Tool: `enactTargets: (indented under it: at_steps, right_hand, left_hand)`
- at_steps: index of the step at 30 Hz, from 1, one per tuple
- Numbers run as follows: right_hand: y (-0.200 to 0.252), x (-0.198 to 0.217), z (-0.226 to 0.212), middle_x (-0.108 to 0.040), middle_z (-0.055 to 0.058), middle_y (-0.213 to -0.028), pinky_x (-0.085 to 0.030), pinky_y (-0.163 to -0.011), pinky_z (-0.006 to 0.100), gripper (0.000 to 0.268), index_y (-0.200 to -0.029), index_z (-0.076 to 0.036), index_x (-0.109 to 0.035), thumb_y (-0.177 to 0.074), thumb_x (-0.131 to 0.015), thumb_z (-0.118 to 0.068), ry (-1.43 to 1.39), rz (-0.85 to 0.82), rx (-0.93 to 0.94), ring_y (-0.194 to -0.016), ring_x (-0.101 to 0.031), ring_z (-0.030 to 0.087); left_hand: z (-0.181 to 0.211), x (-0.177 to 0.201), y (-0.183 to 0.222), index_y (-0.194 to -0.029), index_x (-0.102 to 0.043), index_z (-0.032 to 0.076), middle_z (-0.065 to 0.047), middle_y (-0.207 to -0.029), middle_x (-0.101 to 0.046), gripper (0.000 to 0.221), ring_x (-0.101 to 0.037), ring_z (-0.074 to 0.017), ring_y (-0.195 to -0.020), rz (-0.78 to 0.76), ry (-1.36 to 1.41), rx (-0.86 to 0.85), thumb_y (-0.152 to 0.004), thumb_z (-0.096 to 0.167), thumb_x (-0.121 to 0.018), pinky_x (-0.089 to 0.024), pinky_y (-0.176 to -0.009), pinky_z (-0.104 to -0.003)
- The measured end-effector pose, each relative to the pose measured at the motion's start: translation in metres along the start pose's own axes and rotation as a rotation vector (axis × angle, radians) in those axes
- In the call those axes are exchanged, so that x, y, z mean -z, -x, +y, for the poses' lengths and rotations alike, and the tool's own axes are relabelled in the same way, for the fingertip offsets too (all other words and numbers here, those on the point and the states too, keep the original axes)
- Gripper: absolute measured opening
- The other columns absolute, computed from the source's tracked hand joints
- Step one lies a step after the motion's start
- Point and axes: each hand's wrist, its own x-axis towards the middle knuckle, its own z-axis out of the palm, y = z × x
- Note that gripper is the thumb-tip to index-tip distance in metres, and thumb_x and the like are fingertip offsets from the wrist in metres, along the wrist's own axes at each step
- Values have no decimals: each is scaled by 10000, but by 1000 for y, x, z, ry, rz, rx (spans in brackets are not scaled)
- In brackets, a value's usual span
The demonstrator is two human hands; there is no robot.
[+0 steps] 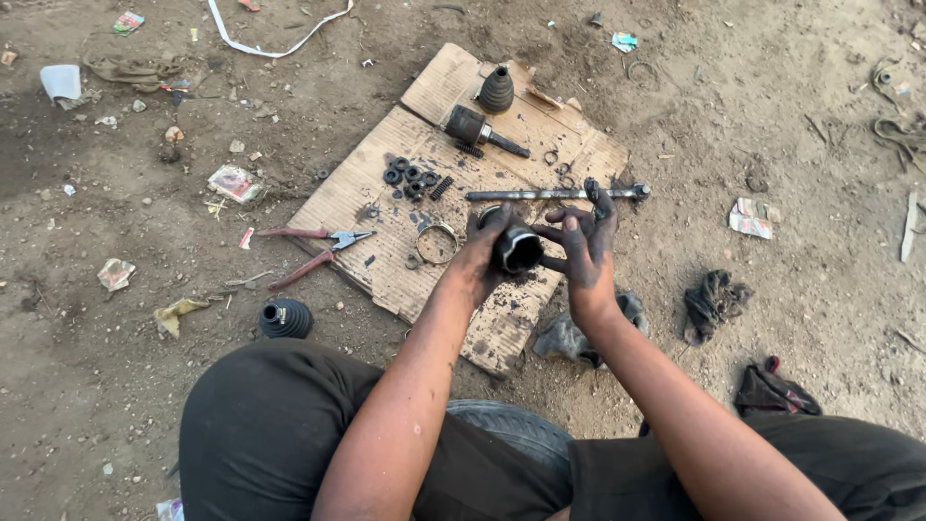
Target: The person wipes a black cylindrical metal auto part with a dark cloth, turning the part over and wiping inside the opening with the cloth and their hands.
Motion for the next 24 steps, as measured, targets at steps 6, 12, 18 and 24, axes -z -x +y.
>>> enactTargets:
  at_steps: [6, 12, 18, 24]
  right_hand:
    - [-4, -2, -20, -552, 151, -1291, -575, -991, 489, 731, -1595, -166, -147, -1017, -533, -391, -160, -80, 86, -1158, -656, 345]
    - [6, -9, -7, -542, 173, -1404, -408, -1174, 529, 533, -1486, -98, -444, -1063, -465, -422, 94, -167, 165, -1337, -547, 370]
    - [18, -15, 22, -311, 155, -1630, -174, -1249, 558, 575, -1257, -85, -694, -1056, -351, -500, 478, -126, 156, -1539, -217, 369]
    - [17, -22, 34, -185, 178, -1656, -60, -1178, 628, 583, -1299, -104, -692, -1008, -392, -511, 956, -142, 168, -1494, -113, 453]
  left_hand:
    - [5, -3, 12, -1242, -552, 60, -108, -1059, -668, 735, -693, -263, -963, -217, 209, -56, -741, 517, -836, -619, -825, -463]
    - [14, -7, 10, -1211, -551, 51, -109, -950, -657, 716, -668, -242, -849, -181, 444, -116, -846, 648, -706, -571, -732, -383]
    - [19, -5, 16, -1229, -524, 32, -137, -996, -646, 672, -686, -269, -908, -116, 472, -235, -831, 520, -759, -603, -878, -406]
    - [12, -11, 15, -1118, -601, 50, -148, -978, -669, 549, -705, -249, -894, -215, 481, -252, -839, 490, -775, -600, -832, -363]
